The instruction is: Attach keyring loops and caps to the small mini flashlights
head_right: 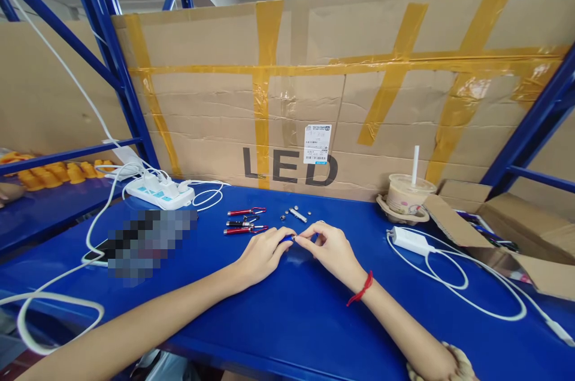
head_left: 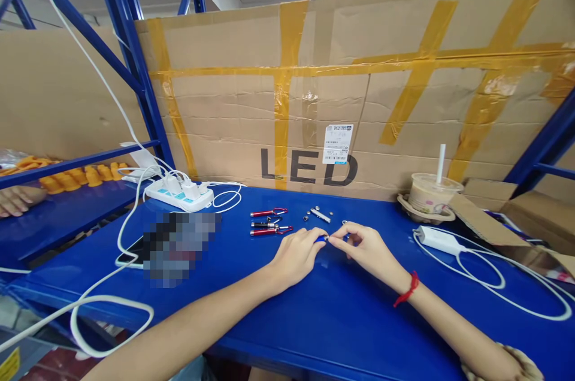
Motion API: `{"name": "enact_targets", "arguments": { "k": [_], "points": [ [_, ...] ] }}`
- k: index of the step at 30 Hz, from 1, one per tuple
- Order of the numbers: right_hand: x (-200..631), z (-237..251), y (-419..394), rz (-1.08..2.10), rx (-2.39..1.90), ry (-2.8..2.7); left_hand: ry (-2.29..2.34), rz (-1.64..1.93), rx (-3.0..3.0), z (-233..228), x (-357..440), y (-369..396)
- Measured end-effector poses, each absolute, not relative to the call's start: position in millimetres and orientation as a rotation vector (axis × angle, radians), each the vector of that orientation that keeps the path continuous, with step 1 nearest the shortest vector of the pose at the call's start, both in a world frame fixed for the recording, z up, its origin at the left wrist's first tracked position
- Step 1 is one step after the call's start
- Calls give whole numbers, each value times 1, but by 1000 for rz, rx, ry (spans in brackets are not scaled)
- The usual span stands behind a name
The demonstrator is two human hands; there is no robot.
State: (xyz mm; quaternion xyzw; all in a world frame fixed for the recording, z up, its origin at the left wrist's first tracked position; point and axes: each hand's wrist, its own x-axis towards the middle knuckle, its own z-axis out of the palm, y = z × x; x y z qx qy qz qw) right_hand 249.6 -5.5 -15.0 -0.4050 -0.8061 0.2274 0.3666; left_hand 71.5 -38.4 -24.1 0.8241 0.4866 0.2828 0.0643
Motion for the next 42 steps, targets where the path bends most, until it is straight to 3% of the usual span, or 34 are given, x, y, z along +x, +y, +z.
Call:
{"name": "enact_targets", "arguments": {
  "k": [8, 22, 29, 42],
  "points": [
    [269, -9, 1, 67, -1309, -2241, 1536, 897, 2242, -22, 70, -37],
    [285, -7, 11, -74, -1773, -2329, 1281, 1139, 1873, -25, 73, -30],
    [267, -11, 3, 169, -1442, -2444, 1286, 1152, 1718, -24, 77, -31],
    [257, -16, -4, 314, -829, -2431, 1251, 1070, 1758, -26, 77, -30]
  ]
}}
